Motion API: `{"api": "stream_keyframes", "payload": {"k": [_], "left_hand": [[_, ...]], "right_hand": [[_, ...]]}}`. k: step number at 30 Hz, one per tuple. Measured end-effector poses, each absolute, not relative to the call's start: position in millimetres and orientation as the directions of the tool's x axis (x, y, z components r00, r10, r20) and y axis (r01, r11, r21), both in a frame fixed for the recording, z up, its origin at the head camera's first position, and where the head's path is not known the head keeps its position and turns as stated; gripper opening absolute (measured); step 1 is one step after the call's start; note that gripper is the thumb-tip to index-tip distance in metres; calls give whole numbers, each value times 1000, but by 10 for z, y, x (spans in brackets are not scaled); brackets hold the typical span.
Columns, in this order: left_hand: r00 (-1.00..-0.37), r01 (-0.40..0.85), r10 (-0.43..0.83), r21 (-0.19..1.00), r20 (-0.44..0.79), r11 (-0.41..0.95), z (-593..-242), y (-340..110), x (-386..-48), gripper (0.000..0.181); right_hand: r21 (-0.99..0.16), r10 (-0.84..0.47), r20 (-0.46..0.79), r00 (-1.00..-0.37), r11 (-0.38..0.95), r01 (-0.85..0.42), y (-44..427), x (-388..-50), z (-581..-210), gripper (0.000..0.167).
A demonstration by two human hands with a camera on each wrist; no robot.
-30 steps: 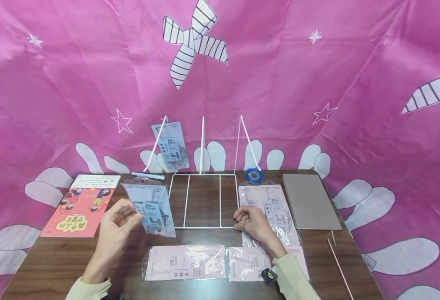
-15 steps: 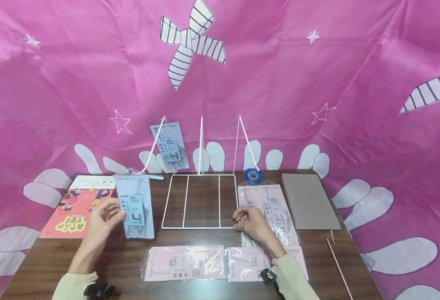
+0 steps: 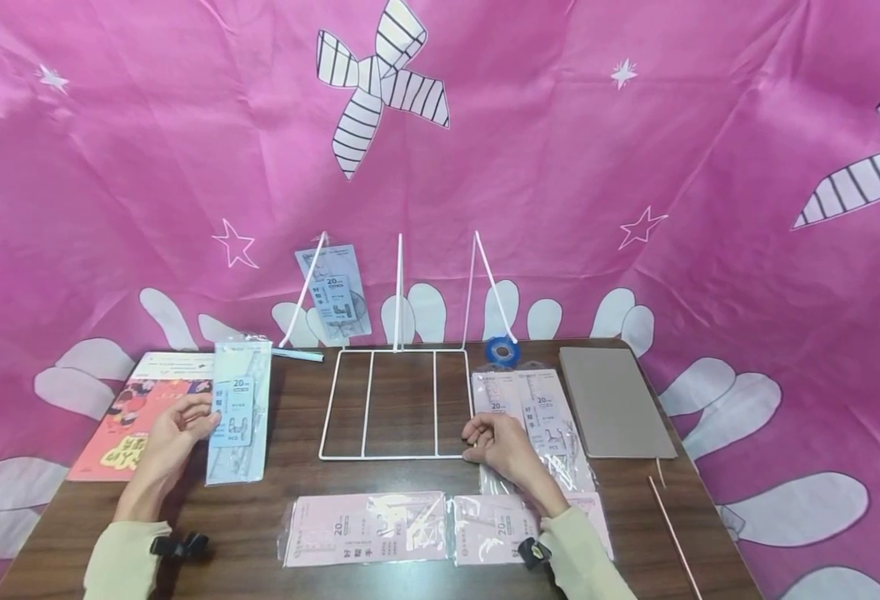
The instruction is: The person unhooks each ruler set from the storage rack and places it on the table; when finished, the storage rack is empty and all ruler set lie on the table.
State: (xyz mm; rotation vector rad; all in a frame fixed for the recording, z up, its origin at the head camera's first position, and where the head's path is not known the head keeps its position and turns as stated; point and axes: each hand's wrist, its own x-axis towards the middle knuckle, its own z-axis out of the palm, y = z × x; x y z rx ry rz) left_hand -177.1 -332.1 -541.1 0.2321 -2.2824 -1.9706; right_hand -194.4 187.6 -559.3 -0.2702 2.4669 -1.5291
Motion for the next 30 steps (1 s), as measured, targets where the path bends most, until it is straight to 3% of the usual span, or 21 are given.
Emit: {"api": "stream_keyframes", "payload": {"k": [9,16,24,30], "left_hand": [[-972,-106,-233,925,-20,365,-5455,-3403,-1800,38],[-964,-135,-267,849,7,511,-5461,-3392,-1772,37],[-939,-160,-342,816,48,555,-5466,-3367,-1759,36],[-941,-119,-335,884,44,451,-5403,-3299,-1838,38]], "right_hand": [[-897,-282,-91,-955,440,-45,1863,-1943,-5606,28],[-899,-278,-96,-956,437,-37,1875,-1946,-5592,27],[-895,-281,-98,-955,445,-39,1876,-1941,-5583,27],[-893,-279,-97,-955,447,-40,1877,-1942,-5590,27]]}}
